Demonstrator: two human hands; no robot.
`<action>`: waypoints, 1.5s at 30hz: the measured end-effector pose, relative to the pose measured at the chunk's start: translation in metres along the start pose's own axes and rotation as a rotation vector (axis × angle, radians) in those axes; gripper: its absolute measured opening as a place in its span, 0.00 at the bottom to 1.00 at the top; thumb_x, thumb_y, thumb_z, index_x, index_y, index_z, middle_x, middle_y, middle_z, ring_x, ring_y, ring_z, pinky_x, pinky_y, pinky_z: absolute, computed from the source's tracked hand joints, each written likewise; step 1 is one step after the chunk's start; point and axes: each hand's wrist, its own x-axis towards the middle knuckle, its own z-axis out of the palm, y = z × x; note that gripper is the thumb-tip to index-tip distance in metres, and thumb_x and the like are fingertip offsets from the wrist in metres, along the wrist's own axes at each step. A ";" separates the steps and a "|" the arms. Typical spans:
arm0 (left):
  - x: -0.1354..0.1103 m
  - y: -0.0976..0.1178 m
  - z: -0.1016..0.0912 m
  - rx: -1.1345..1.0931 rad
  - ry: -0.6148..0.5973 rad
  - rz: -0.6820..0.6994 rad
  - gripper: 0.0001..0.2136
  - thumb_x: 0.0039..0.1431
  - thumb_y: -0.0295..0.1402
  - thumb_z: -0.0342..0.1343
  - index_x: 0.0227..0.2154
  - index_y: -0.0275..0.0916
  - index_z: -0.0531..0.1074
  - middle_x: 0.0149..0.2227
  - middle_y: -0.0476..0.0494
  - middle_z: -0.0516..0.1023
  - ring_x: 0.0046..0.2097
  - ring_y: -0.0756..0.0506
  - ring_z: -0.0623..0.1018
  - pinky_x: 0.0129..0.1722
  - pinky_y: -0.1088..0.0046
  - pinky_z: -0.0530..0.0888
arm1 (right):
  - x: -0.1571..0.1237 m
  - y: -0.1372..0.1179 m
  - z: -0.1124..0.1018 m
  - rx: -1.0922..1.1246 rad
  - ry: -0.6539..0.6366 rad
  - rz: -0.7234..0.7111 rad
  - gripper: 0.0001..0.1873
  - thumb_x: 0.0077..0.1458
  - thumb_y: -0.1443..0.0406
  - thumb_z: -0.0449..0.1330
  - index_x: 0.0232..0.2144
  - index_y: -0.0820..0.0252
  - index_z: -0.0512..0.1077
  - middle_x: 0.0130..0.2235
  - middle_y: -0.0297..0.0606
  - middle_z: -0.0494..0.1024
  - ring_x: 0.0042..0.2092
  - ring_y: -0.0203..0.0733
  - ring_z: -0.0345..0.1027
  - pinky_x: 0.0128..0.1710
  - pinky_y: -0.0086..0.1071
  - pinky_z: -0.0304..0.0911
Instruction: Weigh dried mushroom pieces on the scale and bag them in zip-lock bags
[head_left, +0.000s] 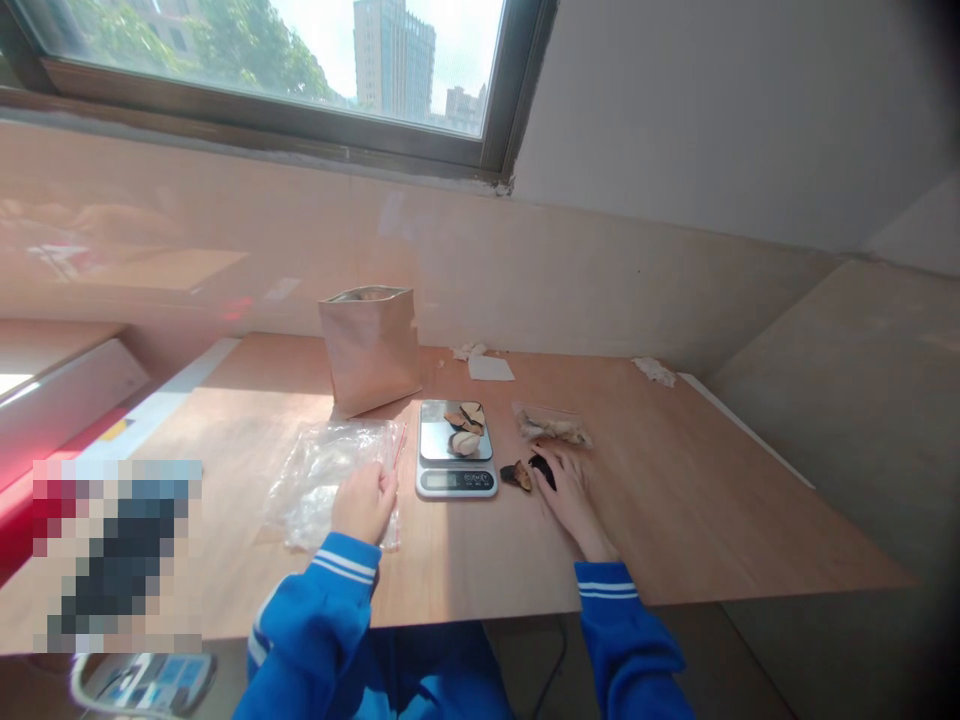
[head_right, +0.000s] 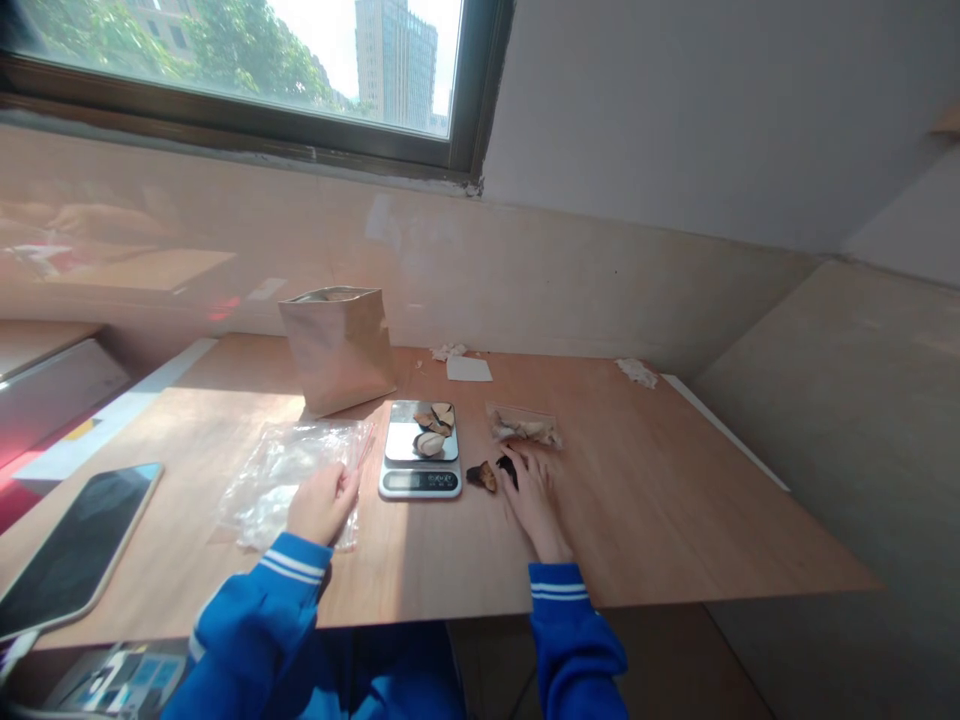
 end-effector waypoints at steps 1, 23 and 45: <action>0.000 0.000 0.001 -0.005 0.003 0.001 0.13 0.65 0.37 0.46 0.24 0.41 0.61 0.26 0.48 0.69 0.32 0.46 0.70 0.33 0.71 0.58 | -0.001 0.004 0.002 0.010 -0.010 0.001 0.21 0.62 0.60 0.49 0.54 0.53 0.69 0.48 0.46 0.72 0.52 0.53 0.64 0.52 0.49 0.61; -0.001 0.004 -0.005 -0.006 -0.009 0.008 0.13 0.64 0.36 0.46 0.24 0.40 0.63 0.27 0.47 0.71 0.32 0.46 0.71 0.32 0.71 0.58 | 0.070 -0.137 -0.027 0.338 -0.060 -0.246 0.14 0.62 0.61 0.56 0.49 0.55 0.72 0.43 0.40 0.74 0.42 0.43 0.67 0.44 0.36 0.65; -0.002 0.001 0.000 0.013 0.006 0.026 0.12 0.64 0.35 0.46 0.24 0.41 0.62 0.26 0.47 0.69 0.32 0.46 0.70 0.33 0.70 0.58 | -0.027 -0.017 -0.009 0.122 0.004 0.058 0.17 0.58 0.58 0.54 0.48 0.54 0.71 0.45 0.45 0.72 0.49 0.51 0.66 0.50 0.48 0.62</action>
